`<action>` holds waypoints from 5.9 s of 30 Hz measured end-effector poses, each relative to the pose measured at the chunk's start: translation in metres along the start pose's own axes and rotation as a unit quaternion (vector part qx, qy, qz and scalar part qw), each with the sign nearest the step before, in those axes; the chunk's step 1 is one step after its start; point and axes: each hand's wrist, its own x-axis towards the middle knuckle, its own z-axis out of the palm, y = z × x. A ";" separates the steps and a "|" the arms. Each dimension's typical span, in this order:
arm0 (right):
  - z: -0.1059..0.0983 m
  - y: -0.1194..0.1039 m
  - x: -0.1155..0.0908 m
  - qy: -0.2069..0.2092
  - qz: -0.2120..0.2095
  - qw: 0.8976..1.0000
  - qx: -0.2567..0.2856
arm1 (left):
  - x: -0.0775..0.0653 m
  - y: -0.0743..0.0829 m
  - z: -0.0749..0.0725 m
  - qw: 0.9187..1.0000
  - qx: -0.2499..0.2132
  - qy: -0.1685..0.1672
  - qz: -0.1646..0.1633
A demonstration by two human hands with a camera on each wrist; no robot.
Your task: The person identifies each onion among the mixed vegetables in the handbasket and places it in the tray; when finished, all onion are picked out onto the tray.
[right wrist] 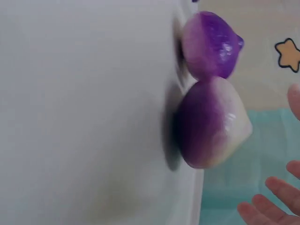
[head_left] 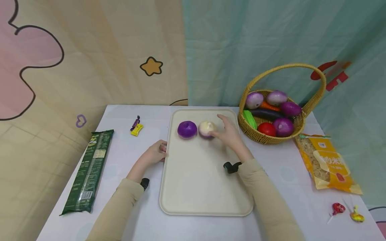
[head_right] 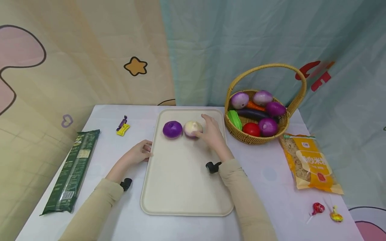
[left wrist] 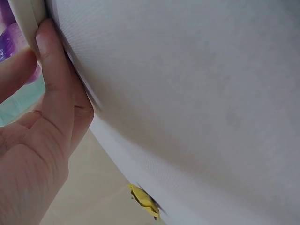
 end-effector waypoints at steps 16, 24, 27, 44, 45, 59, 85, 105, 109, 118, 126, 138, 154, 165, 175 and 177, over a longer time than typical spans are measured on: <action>-0.141 0.063 -0.048 0.160 0.083 0.983 -0.038 | -0.002 -0.001 0.000 1.000 0.001 0.007 0.003; -0.159 0.104 -0.045 0.152 0.168 0.973 -0.037 | -0.004 -0.005 -0.006 1.000 -0.002 0.011 0.005; -0.159 0.107 -0.041 0.142 0.160 0.974 -0.075 | -0.004 -0.006 -0.006 1.000 -0.005 0.010 0.008; -0.148 0.116 -0.025 0.106 0.174 0.954 -0.221 | -0.003 -0.004 0.001 1.000 -0.010 0.010 0.009; -0.148 0.116 -0.025 0.104 0.175 0.954 -0.222 | -0.003 -0.004 0.001 1.000 -0.009 0.010 0.008; -0.143 0.100 -0.042 0.213 0.126 0.961 -0.124 | -0.001 -0.005 0.003 1.000 -0.009 0.007 0.007; 0.061 -0.024 -0.034 -0.027 0.037 0.992 0.119 | 0.002 -0.003 -0.003 1.000 -0.018 -0.008 -0.009; 0.094 -0.030 -0.035 -0.085 0.023 0.994 0.065 | 0.007 -0.003 -0.004 1.000 -0.025 -0.015 -0.003; 0.085 -0.033 -0.036 -0.094 0.040 0.992 0.068 | 0.006 -0.004 -0.005 0.999 -0.028 -0.016 -0.004; 0.032 -0.028 -0.039 -0.047 0.007 0.993 0.105 | 0.004 -0.005 -0.006 1.000 -0.009 -0.017 -0.010; -0.056 0.005 -0.030 0.097 0.008 0.991 0.088 | 0.004 -0.004 -0.007 1.000 -0.002 -0.015 -0.008; -0.149 0.068 -0.025 0.305 0.143 0.941 0.040 | 0.005 -0.007 -0.004 1.000 -0.014 -0.015 0.007; -0.166 0.108 -0.001 0.257 0.201 0.945 -0.038 | 0.004 -0.009 -0.003 1.000 -0.020 -0.010 0.005; -0.155 0.112 0.001 0.292 0.179 0.938 -0.049 | 0.003 -0.008 -0.002 1.000 -0.018 -0.012 -0.005; -0.131 0.066 -0.012 0.258 0.111 0.960 -0.010 | 0.002 -0.006 -0.004 1.000 -0.018 -0.005 -0.005; -0.121 0.053 -0.017 0.245 0.082 0.966 -0.004 | 0.001 -0.007 -0.005 1.000 -0.018 -0.003 -0.005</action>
